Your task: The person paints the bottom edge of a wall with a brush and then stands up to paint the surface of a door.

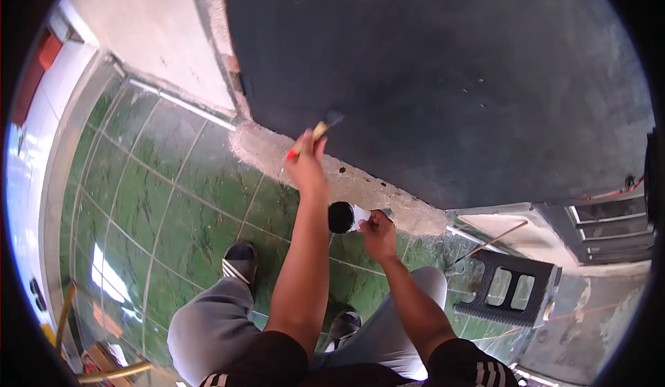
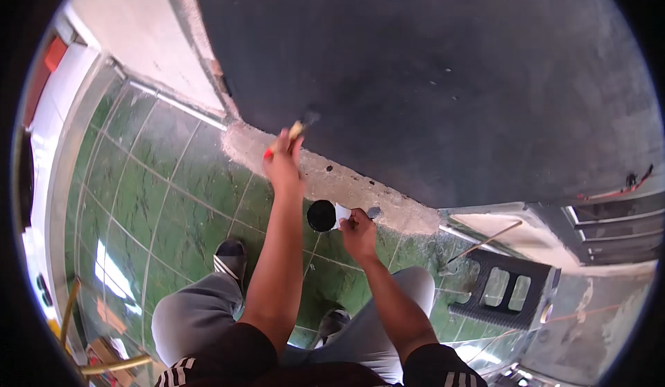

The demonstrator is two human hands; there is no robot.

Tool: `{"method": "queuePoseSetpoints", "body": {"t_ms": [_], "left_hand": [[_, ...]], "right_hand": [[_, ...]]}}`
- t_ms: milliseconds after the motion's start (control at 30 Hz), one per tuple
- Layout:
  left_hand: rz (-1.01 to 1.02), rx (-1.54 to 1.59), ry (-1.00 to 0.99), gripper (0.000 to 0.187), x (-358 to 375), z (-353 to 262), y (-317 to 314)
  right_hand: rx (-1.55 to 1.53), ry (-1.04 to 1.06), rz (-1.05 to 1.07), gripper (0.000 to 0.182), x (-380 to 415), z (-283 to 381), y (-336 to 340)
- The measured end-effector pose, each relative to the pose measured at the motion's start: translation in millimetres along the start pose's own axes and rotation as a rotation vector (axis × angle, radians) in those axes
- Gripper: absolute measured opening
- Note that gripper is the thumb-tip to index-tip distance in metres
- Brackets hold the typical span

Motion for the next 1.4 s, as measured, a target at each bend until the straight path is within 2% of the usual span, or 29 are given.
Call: {"method": "queuePoseSetpoints", "body": {"t_ms": [67,167,233,300,400,500,600,667,767,833,900,967,1000,1067,1133,1233,1300,1367,1400], "left_hand": [[-0.149,-0.325,-0.040,0.019,-13.5,33.7,78.1],[-0.110,-0.418,-0.079,0.027,-1.6,20.6,75.7],[-0.039,-0.369,-0.125,0.026,6.3,-6.1,18.3],[0.173,-0.220,-0.308,0.028,32.1,-61.8,-61.5],[0.481,0.034,-0.383,0.033,74.1,-109.4,-125.1],[0.420,0.065,-0.286,0.038,68.4,-70.0,-106.2],[0.111,-0.137,-0.015,0.026,50.4,9.3,-26.0],[0.122,-0.343,0.037,0.020,32.2,69.6,42.4],[0.391,-0.645,0.111,0.030,66.5,120.1,53.1],[0.676,-0.740,0.071,0.025,119.7,126.1,-14.0],[1.165,-0.731,-0.239,0.021,189.5,93.8,-113.4],[1.300,-0.787,-0.610,0.018,239.7,52.4,-184.0],[1.378,-0.636,-0.868,0.017,270.6,23.2,-216.4],[1.451,-0.401,-1.331,0.016,330.4,-31.6,-244.2],[1.431,-0.286,-1.710,0.012,364.4,-50.2,-246.7],[1.850,-0.461,-1.799,0.012,361.6,14.8,-222.6],[2.213,-0.944,-1.730,0.009,332.6,87.6,-168.9],[2.608,-1.222,-1.619,0.014,300.6,141.1,-104.2],[2.605,-1.222,-1.570,0.014,307.1,144.3,-105.0]], "right_hand": [[0.053,0.022,0.027,0.011,0.5,5.2,8.2],[0.245,0.094,0.076,0.011,-8.1,15.6,23.7],[0.308,0.117,0.099,0.012,-9.6,14.9,35.9],[0.285,0.143,0.134,0.012,-15.5,16.9,47.5],[0.283,0.209,0.187,0.013,-17.1,18.1,62.5],[0.316,0.266,0.214,0.015,-15.2,15.1,72.3],[0.301,0.243,0.199,0.015,-3.2,-7.8,81.8],[0.317,0.211,0.177,0.015,11.7,-15.0,92.1],[0.342,0.255,0.106,0.015,38.8,-36.2,113.0],[0.289,0.239,0.010,0.014,58.1,-49.2,138.7],[0.247,0.207,-0.061,0.014,80.3,-62.8,162.8],[0.221,0.165,-0.112,0.014,100.5,-73.8,187.6],[0.187,0.149,-0.144,0.016,111.3,-76.3,199.8],[0.182,0.133,-0.218,0.017,131.5,-81.4,219.1],[0.178,0.140,-0.289,0.018,146.9,-82.6,233.3],[0.150,0.150,-0.351,0.018,158.5,-98.7,233.8],[0.113,0.111,-0.360,0.018,158.1,-112.1,228.0],[0.080,0.086,-0.350,0.017,158.8,-120.9,219.7],[0.067,0.082,-0.336,0.017,160.1,-123.4,214.9]]}}
Point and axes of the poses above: each hand's wrist, its own x-axis away from the middle knuckle, its own y-axis out of the back of the hand, z = x × y, the point moved 9 cm from there along -x, towards the middle knuckle, and after that the axes turned 10 degrees about -y, right-handed, at the moved point
